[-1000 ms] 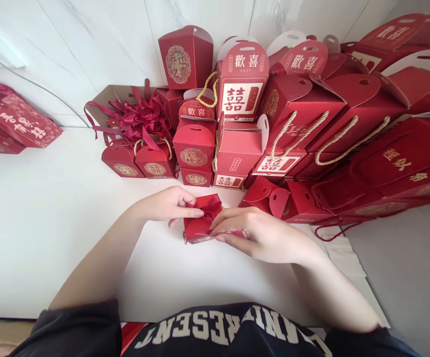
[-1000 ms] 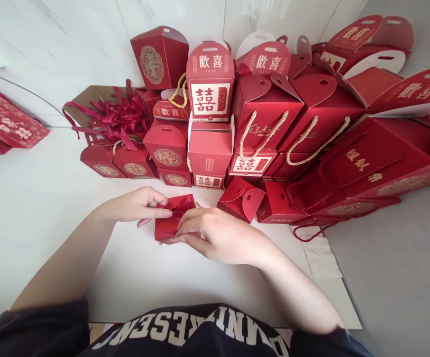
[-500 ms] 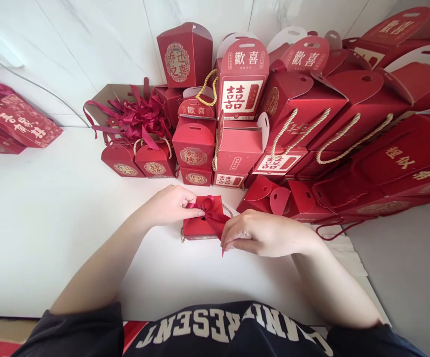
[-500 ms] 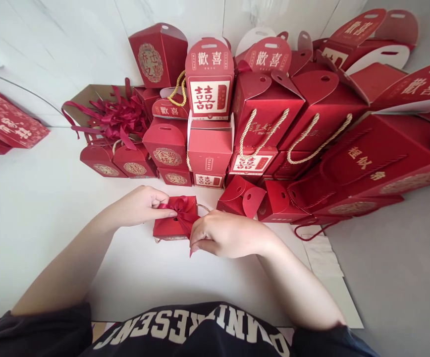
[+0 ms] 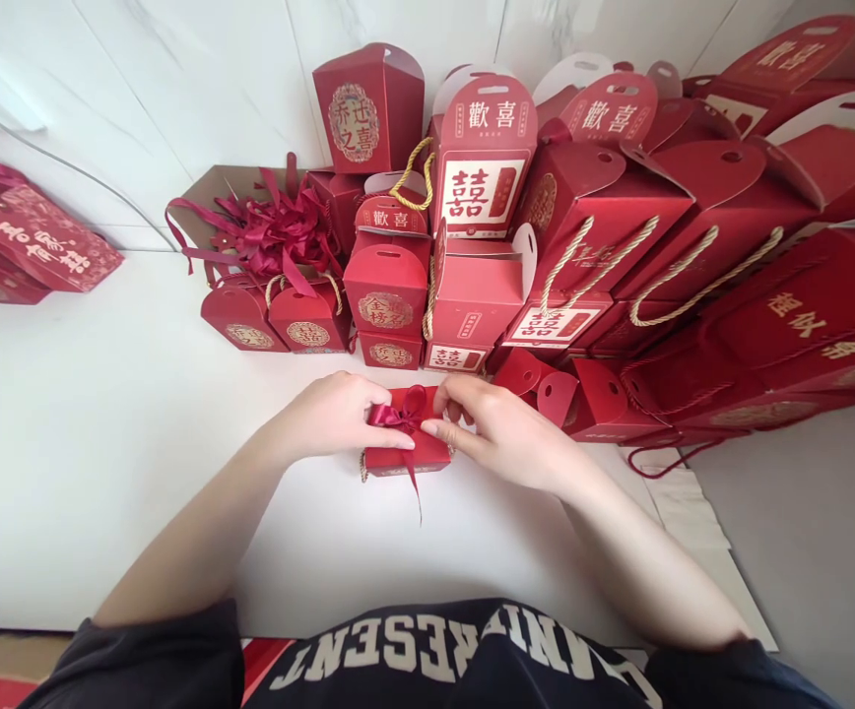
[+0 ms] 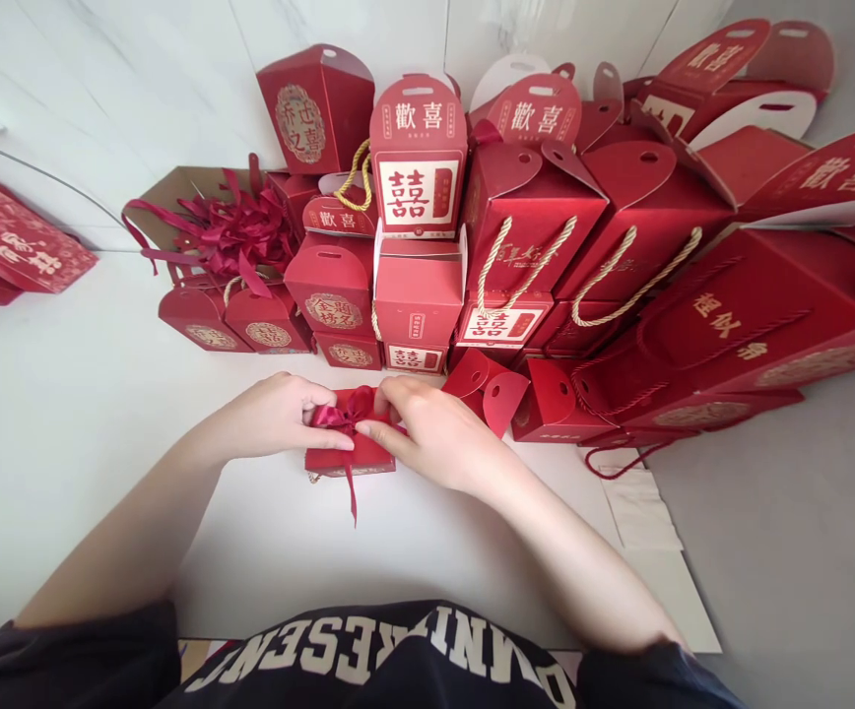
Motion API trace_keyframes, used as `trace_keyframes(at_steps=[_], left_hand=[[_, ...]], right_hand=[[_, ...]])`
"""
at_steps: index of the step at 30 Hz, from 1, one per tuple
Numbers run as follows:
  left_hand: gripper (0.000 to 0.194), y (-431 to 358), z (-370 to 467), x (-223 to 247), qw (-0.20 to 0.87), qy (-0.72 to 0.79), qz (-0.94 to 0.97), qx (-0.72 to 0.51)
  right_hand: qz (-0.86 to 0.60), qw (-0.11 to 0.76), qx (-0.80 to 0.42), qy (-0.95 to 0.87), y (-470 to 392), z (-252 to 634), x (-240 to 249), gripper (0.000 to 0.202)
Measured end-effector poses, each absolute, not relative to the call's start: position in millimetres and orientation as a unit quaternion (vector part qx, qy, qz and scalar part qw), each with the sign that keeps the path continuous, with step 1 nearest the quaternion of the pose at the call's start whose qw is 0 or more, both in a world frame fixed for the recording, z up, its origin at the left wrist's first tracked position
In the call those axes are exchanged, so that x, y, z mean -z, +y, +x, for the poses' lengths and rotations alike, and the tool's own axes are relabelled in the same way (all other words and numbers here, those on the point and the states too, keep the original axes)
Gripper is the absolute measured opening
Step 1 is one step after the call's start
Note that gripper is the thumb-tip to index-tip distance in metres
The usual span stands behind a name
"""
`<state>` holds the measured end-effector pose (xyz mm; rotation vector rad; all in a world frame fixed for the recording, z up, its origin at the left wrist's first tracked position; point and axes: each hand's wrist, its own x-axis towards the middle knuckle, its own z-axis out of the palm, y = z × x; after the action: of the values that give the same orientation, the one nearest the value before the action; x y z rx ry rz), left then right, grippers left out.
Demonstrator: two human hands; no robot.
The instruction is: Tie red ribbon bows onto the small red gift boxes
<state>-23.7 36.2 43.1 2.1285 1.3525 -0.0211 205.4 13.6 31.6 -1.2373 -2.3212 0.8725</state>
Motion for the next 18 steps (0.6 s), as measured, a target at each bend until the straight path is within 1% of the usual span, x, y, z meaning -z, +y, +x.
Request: trace_keyframes(at_steps=[3,6,9,11,14,16,18], left_hand=[[0.051,40.8,-31.3,-44.5,0.354,0.477,0.804,0.01],[0.047,44.0,-36.4,-43.8,0.374,0.462,0.804,-0.005],[0.045,45.2,-37.6,-41.3,0.358,0.472,0.805,-0.026],[0.044,45.4,-37.2,-39.5,0.348,0.478,0.806,-0.033],[0.044,45.6,-36.4,-38.2,0.343,0.478,0.808,-0.038],[0.045,46.0,-35.9,-38.0,0.328,0.48,0.812,-0.049],[0.047,46.8,-35.3,-37.6,0.31,0.485,0.815,-0.066]], right_hand=[[-0.427,0.154,-0.298,-0.84,13.1,205.7,-25.6,0.017],[-0.397,0.15,-0.317,-0.848,14.1,209.2,-25.9,0.014],[-0.391,0.15,-0.345,-0.84,13.9,211.9,-29.2,0.013],[-0.42,0.15,-0.35,-0.824,12.9,211.8,-29.9,0.012],[-0.464,0.135,-0.356,-0.8,11.7,209.2,-27.1,0.017],[-0.443,0.127,-0.391,-0.797,11.6,207.0,-24.8,0.017],[-0.405,0.143,-0.426,-0.797,11.5,205.7,-24.7,0.017]])
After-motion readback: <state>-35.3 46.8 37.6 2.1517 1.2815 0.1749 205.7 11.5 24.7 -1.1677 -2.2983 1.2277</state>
